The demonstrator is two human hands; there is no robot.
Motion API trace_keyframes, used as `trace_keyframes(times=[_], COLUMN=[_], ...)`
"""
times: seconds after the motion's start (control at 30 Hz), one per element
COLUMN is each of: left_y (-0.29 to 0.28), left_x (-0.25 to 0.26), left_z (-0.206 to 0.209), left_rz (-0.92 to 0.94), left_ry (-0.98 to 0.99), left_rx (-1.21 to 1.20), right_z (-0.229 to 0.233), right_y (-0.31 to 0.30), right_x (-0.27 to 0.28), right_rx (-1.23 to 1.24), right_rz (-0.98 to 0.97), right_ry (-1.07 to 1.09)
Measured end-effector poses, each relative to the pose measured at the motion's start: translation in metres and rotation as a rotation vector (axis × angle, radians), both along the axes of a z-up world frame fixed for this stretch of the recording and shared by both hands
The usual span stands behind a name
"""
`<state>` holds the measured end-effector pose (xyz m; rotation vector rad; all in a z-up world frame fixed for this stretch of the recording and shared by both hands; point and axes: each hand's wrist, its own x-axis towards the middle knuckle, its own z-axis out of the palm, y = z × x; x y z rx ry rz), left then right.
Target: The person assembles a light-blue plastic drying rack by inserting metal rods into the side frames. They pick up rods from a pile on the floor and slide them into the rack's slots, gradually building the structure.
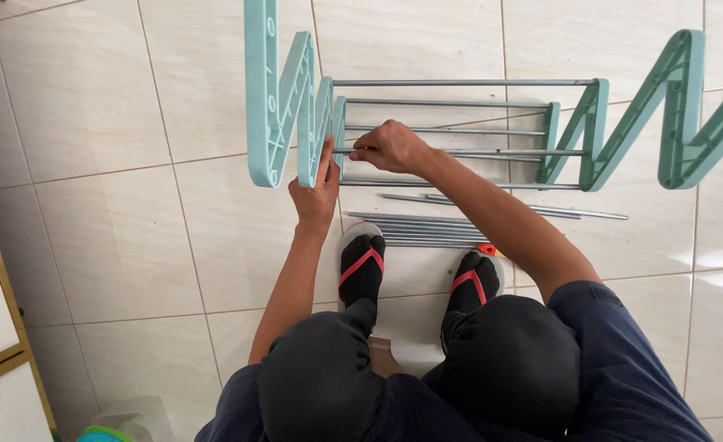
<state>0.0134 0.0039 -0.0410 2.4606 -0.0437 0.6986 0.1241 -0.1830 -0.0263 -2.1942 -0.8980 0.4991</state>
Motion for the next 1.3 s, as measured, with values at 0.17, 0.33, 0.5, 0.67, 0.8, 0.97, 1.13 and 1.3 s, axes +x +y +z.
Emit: trace_keyframes(times=[0.17, 0.33, 0.5, 0.67, 0.8, 0.97, 1.13, 1.3], left_y=[-0.006, -0.007, -0.01, -0.012, -0.013, -0.013, -0.023, -0.026], left_x=[-0.002, -0.002, 0.0, -0.001, -0.005, -0.006, -0.003, -0.001], left_z=[0.004, 0.008, 0.012, 0.023, 0.03, 0.029, 0.024, 0.027], left_rz=[0.001, -0.015, 0.046, -0.012, 0.002, 0.037, 0.11, 0.156], left_ry=[0.032, -0.035, 0.062, -0.058, 0.039, 0.161, 0.2, 0.232], left_rx=[-0.036, -0.027, 0.033, 0.028, 0.029, -0.079, -0.284, -0.256], right_z=[0.015, 0.038, 0.061, 0.062, 0.048, 0.035, 0.023, 0.022], right_y=[-0.001, -0.006, -0.048, -0.129, -0.211, -0.285, -0.313, -0.306], right_x=[0.013, 0.005, -0.033, -0.102, -0.169, -0.187, -0.149, -0.137], right_rx=[-0.048, -0.279, -0.04, 0.126, 0.231, 0.338, 0.511, 0.229], right_rz=[0.008, -0.007, -0.182, -0.443, -0.784, -1.324, -1.149, -1.277], right_ry=[0.312, 0.305, -0.498, -0.612, -0.593, -0.343, -0.003, 0.07])
